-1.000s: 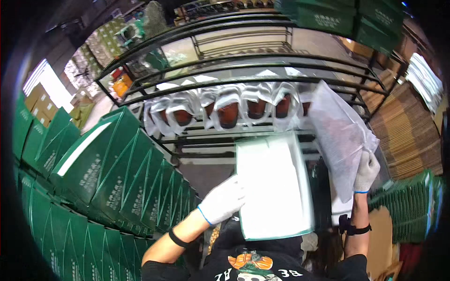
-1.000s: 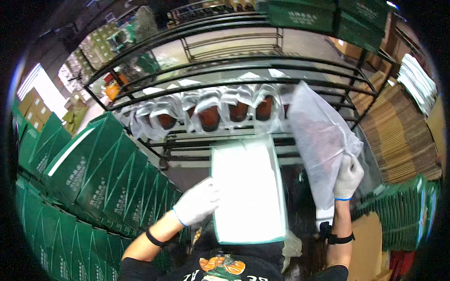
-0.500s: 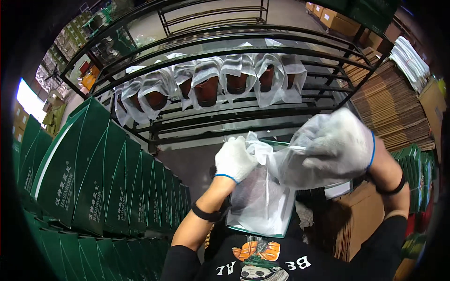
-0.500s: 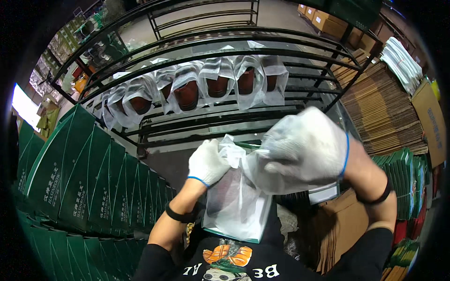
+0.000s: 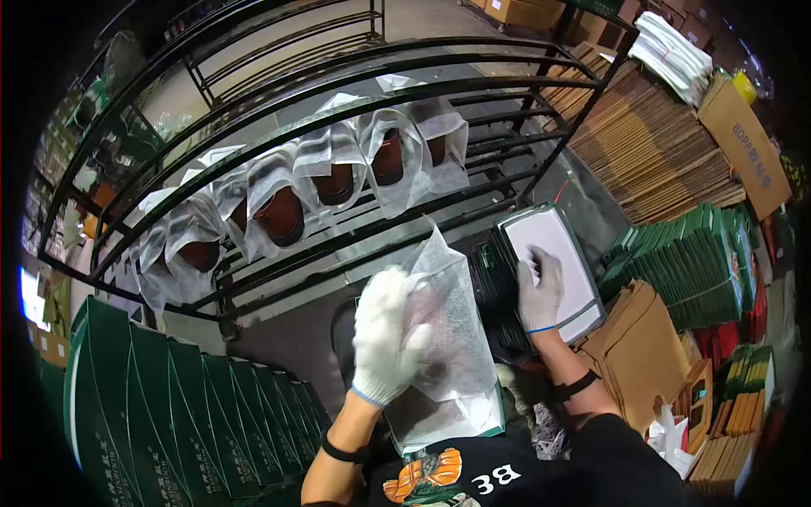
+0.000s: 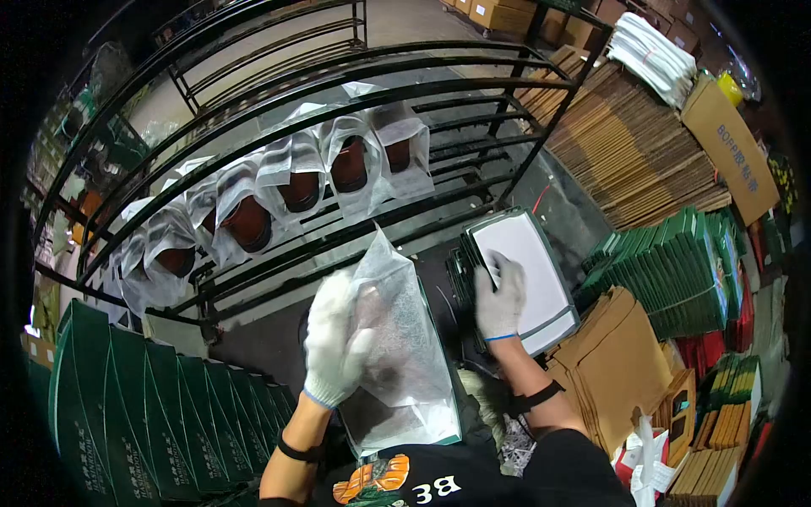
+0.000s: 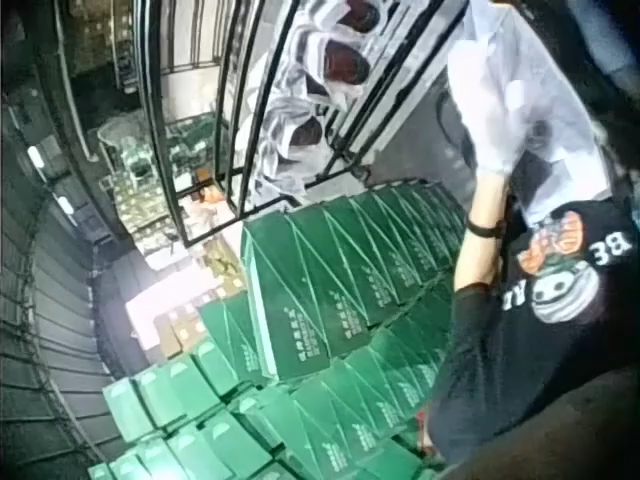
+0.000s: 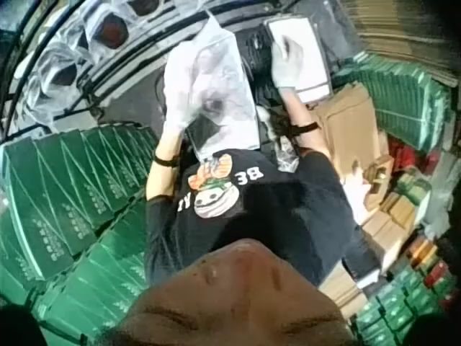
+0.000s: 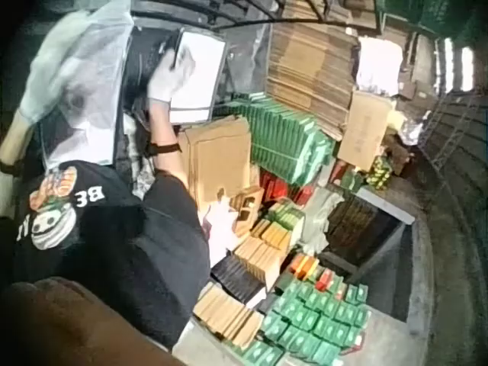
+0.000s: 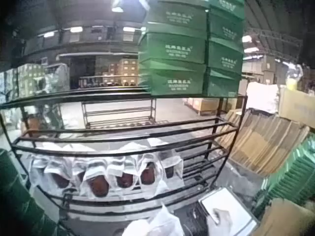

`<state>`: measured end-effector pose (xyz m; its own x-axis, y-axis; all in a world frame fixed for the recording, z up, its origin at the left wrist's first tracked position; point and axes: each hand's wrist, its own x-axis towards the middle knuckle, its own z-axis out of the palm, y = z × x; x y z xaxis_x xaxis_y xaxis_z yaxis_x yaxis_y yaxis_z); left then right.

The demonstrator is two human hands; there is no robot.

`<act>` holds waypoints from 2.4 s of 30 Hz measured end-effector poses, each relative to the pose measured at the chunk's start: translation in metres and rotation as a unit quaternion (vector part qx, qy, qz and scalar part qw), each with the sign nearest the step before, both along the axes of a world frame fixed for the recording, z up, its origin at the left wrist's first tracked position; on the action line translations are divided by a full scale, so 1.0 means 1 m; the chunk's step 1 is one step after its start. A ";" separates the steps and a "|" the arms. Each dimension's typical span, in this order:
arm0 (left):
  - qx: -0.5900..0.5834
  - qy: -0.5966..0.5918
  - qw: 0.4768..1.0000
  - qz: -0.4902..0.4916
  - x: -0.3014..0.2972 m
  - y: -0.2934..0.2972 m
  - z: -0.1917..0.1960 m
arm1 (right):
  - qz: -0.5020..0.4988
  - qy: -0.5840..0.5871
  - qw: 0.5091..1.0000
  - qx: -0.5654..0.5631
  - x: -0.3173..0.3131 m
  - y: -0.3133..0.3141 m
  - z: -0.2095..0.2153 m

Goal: The worker is wrapping individual leather shoes in white paper, placing them into branded shoe boxes, and stacking the completed boxes.

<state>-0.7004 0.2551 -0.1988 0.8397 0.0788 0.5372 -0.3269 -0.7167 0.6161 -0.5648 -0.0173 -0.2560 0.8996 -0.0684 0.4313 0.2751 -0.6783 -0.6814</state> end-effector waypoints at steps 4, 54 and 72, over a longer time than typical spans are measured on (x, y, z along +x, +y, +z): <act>0.047 0.053 0.991 -0.114 0.021 -0.036 -0.020 | -0.045 0.082 0.954 -0.284 -0.019 -0.153 -0.159; -0.535 0.074 0.842 -0.014 -0.110 0.027 0.057 | 0.482 0.178 0.811 0.279 -0.078 0.085 0.149; -0.188 -0.141 0.961 0.149 0.145 0.186 0.332 | 0.162 -0.228 0.920 -0.274 0.167 0.218 0.088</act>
